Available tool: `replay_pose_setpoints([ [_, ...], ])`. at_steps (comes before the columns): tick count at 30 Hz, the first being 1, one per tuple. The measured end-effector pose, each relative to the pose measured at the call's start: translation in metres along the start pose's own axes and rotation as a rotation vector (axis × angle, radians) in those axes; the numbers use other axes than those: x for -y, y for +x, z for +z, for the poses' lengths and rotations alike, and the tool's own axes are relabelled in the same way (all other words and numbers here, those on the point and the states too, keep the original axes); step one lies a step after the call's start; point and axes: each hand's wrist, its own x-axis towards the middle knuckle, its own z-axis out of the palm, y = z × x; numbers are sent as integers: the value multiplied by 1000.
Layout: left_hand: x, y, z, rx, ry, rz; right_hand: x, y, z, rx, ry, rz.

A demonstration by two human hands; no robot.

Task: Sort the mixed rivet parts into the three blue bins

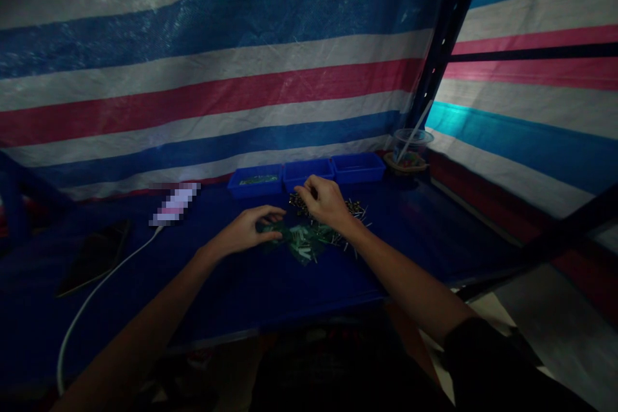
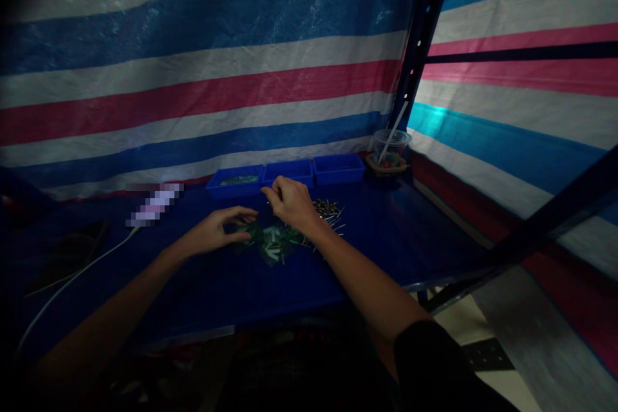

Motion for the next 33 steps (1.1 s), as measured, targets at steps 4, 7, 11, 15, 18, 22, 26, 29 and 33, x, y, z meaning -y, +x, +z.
replay_pose_setpoints([
  [4,10,7,-21,7,-16,-22,0,-1,3,8,25,22],
  [7,12,0,-23,-31,27,-51,0,-3,5,-2,58,74],
  [11,17,-12,-11,5,160,-45,-4,-6,7,81,91,71],
  [15,20,-10,-3,-62,129,-14,-3,-9,12,232,35,74],
  [18,14,6,-4,-249,143,35,3,-13,18,306,114,135],
  [22,-5,26,6,-459,220,180,3,-14,29,150,328,355],
  [26,-19,25,27,-505,226,233,-8,-10,35,26,506,480],
  [29,-23,18,32,-518,190,186,-10,-7,31,-33,489,439],
  [33,-25,15,25,-554,-39,-13,0,-8,19,-265,251,151],
])
